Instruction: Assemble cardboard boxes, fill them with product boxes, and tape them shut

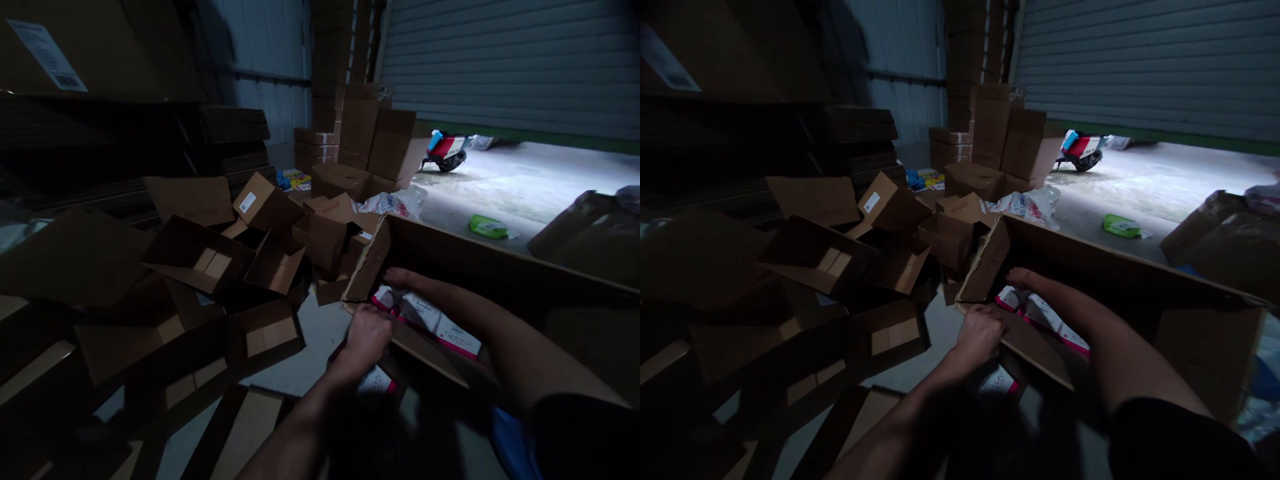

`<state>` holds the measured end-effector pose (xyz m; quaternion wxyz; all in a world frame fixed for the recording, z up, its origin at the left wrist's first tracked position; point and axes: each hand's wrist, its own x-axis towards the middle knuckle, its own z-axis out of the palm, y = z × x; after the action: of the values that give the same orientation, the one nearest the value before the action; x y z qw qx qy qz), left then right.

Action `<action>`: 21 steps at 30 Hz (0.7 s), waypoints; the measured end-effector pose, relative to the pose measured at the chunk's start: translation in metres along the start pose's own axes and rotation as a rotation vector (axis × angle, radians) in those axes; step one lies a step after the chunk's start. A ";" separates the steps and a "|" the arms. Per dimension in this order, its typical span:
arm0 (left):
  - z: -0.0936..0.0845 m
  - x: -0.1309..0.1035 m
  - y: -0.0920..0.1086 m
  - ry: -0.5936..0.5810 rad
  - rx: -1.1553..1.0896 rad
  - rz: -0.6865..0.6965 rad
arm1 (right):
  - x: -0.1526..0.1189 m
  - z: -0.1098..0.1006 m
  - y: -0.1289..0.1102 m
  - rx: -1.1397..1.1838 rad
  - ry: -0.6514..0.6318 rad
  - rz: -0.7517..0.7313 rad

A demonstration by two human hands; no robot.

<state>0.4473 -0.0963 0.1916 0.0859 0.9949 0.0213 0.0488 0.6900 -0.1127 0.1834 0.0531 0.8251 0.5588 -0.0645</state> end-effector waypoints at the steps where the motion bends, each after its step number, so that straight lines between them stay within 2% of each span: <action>1: 0.000 0.001 0.000 0.005 0.003 -0.003 | -0.003 -0.010 0.003 -0.040 -0.019 -0.007; 3: -0.001 0.005 0.000 0.003 0.015 -0.010 | -0.022 -0.034 0.014 -0.116 -0.019 -0.005; 5: -0.003 0.009 -0.001 0.000 0.028 -0.024 | -0.059 -0.060 0.029 -0.181 0.037 0.023; 8: -0.007 0.015 0.000 0.023 0.036 -0.048 | -0.140 -0.090 0.059 -0.223 0.176 0.081; 10: -0.009 0.019 0.000 0.044 0.038 -0.050 | -0.199 -0.098 0.077 -0.103 0.309 0.204; 12: -0.012 0.022 0.001 0.060 0.042 -0.049 | -0.249 -0.098 0.088 0.203 0.484 0.397; 14: -0.015 0.025 0.001 0.072 0.046 -0.049 | -0.286 -0.090 0.088 0.650 0.677 0.570; 15: -0.017 0.026 0.001 0.077 0.048 -0.050 | -0.299 -0.083 0.083 0.905 0.764 0.601; 17: -0.020 0.028 0.001 0.082 0.055 -0.052 | -0.315 -0.066 0.064 1.403 0.881 0.580; 18: -0.021 0.029 0.000 0.082 0.058 -0.050 | -0.320 -0.056 0.052 1.615 0.895 0.542; 21: -0.023 0.031 0.000 0.084 0.074 -0.040 | -0.330 -0.018 0.009 2.033 0.817 0.407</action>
<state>0.4754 -0.0908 0.2174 0.0490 0.9938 0.0465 0.0881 0.5780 -0.4149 0.2555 -0.8256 0.5199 0.0758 -0.2058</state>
